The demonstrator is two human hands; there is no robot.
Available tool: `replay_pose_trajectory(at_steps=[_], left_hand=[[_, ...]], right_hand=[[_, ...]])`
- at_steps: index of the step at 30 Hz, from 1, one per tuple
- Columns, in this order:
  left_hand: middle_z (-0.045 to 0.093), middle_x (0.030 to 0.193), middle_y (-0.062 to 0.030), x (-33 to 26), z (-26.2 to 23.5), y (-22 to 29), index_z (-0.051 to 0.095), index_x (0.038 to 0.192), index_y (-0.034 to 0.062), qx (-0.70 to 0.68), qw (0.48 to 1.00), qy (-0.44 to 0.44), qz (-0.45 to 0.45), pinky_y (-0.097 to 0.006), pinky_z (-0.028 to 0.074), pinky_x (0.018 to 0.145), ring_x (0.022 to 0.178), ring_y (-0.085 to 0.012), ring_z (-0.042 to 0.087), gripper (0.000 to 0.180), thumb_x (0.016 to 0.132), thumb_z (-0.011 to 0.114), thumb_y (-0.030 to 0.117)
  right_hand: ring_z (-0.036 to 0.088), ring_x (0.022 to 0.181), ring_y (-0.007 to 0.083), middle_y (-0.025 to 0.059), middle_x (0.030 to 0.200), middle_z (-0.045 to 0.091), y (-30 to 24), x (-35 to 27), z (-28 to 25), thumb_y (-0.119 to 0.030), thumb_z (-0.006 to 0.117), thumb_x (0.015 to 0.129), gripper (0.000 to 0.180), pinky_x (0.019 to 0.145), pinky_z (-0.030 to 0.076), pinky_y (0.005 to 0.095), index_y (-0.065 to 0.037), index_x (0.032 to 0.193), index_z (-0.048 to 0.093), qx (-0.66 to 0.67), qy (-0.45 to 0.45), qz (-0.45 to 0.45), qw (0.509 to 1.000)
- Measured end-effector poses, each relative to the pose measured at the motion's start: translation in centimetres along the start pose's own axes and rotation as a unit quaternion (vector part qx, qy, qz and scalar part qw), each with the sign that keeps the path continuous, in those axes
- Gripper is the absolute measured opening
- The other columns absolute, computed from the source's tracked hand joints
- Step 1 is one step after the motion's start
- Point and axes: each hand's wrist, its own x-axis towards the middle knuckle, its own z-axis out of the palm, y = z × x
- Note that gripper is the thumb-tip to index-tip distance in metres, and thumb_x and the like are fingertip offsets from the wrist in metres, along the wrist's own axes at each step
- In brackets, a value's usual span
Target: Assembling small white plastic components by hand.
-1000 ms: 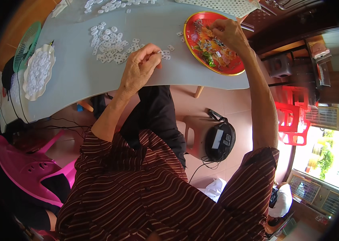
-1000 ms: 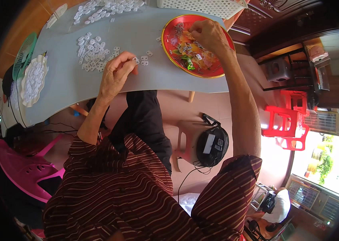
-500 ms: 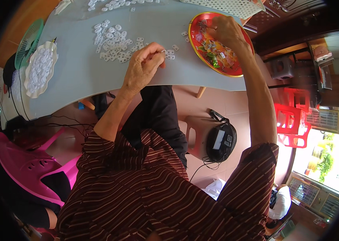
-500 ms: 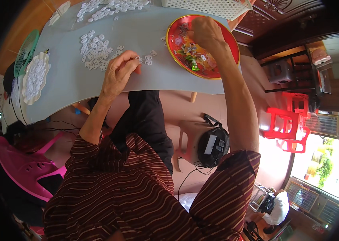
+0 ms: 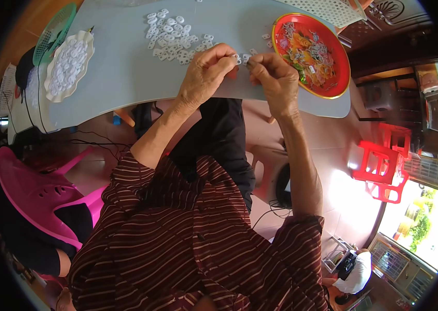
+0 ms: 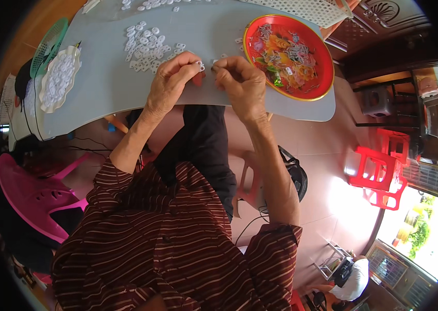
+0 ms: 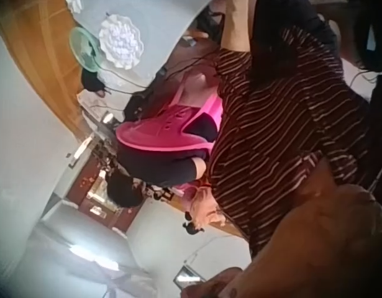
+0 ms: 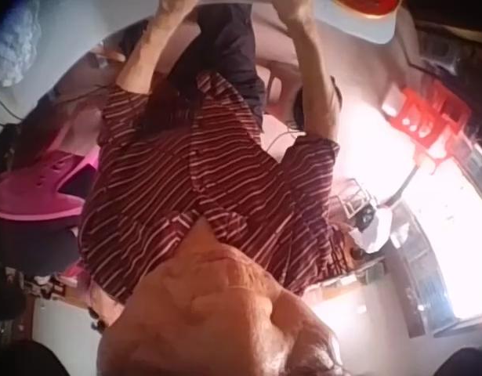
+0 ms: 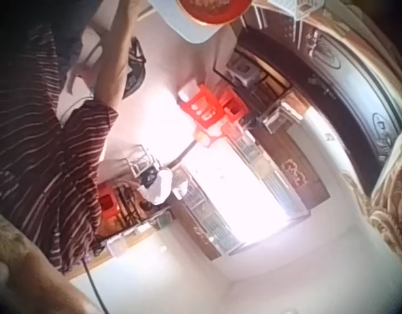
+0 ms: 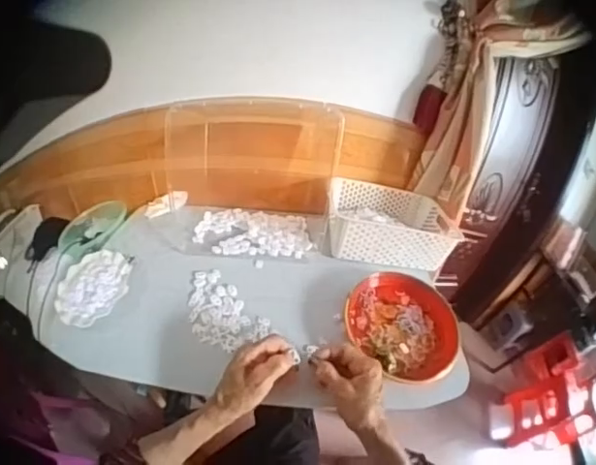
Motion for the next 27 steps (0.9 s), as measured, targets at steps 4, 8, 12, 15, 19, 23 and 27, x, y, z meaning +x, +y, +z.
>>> replay_pose_trajectory(at_steps=[4, 8, 12, 15, 19, 23, 27], left_hand=[[0.053, 0.063, 0.0015, -0.3, 0.6, 0.2, 0.058, 0.085, 0.0010, 0.013, 1.000, -0.001, -0.007, -0.021, 0.036, 0.053, 0.058, -0.0042, 0.042, 0.015, 0.086, 0.054, 0.016], [0.053, 0.063, 0.0010, -0.7, 1.2, 0.3, 0.056, 0.086, -0.0006, -0.003, 1.000, 0.006, 0.008, -0.021, 0.038, 0.053, 0.059, -0.0043, 0.045, 0.012, 0.086, 0.054, 0.011], [0.053, 0.065, 0.0007, -0.6, 1.4, 0.9, 0.055, 0.088, -0.0016, 0.011, 1.000, -0.010, 0.009, -0.021, 0.039, 0.053, 0.060, -0.0047, 0.047, 0.011, 0.087, 0.053, 0.009], [0.053, 0.066, 0.0005, -0.6, 1.5, 0.1, 0.055, 0.088, -0.0017, -0.030, 1.000, -0.002, -0.002, -0.021, 0.039, 0.054, 0.061, -0.0049, 0.048, 0.011, 0.087, 0.053, 0.009], [0.053, 0.066, 0.0008, -0.6, 1.5, 0.0, 0.054, 0.087, -0.0014, -0.029, 1.000, -0.001, -0.006, -0.021, 0.040, 0.054, 0.062, -0.0051, 0.050, 0.010, 0.087, 0.053, 0.008], [0.053, 0.067, 0.0011, -0.8, 1.6, 0.1, 0.056, 0.089, -0.0010, -0.015, 1.000, -0.010, 0.015, -0.021, 0.042, 0.056, 0.062, -0.0049, 0.051, 0.010, 0.088, 0.053, 0.008], [0.054, 0.067, 0.0012, -0.7, 1.5, -0.1, 0.057, 0.089, -0.0006, -0.037, 0.999, -0.011, 0.030, -0.021, 0.043, 0.056, 0.062, -0.0048, 0.051, 0.011, 0.089, 0.054, 0.010]], right_hand=[[0.056, 0.071, 0.0068, 0.0020, 0.084, 0.063, 0.3, 0.1, 0.2, -0.002, 0.061, 0.085, 0.014, 0.064, 0.046, 0.0205, 0.000, 0.099, 0.062, 0.072, 0.012, -0.012, 0.997], [0.056, 0.074, 0.0071, 0.0015, 0.086, 0.063, -0.2, -0.1, 0.9, -0.002, 0.062, 0.086, 0.016, 0.066, 0.046, 0.0205, -0.002, 0.101, 0.061, 0.083, 0.044, -0.006, 0.996], [0.056, 0.074, 0.0080, 0.0013, 0.086, 0.063, 0.0, -0.1, 0.7, -0.002, 0.063, 0.085, 0.018, 0.068, 0.046, 0.0213, -0.002, 0.103, 0.061, 0.108, 0.044, -0.008, 0.993], [0.057, 0.074, 0.0083, 0.0014, 0.086, 0.063, 0.0, -0.2, 0.8, -0.002, 0.064, 0.084, 0.019, 0.068, 0.047, 0.0216, -0.003, 0.103, 0.061, 0.119, 0.043, -0.011, 0.992], [0.057, 0.074, 0.0084, 0.0021, 0.085, 0.063, 0.1, -0.1, 0.8, -0.002, 0.065, 0.084, 0.020, 0.069, 0.047, 0.0215, -0.003, 0.104, 0.060, 0.115, 0.043, -0.014, 0.992], [0.057, 0.075, 0.0082, 0.0025, 0.086, 0.063, 0.3, -0.2, 0.5, -0.003, 0.065, 0.084, 0.022, 0.069, 0.047, 0.0213, -0.002, 0.105, 0.060, 0.105, 0.034, -0.019, 0.994], [0.055, 0.070, 0.0072, 0.0017, 0.079, 0.062, 0.0, -0.2, 0.1, -0.004, 0.065, 0.084, 0.013, 0.065, 0.046, 0.0202, 0.000, 0.097, 0.063, 0.069, 0.020, -0.019, 0.997]])
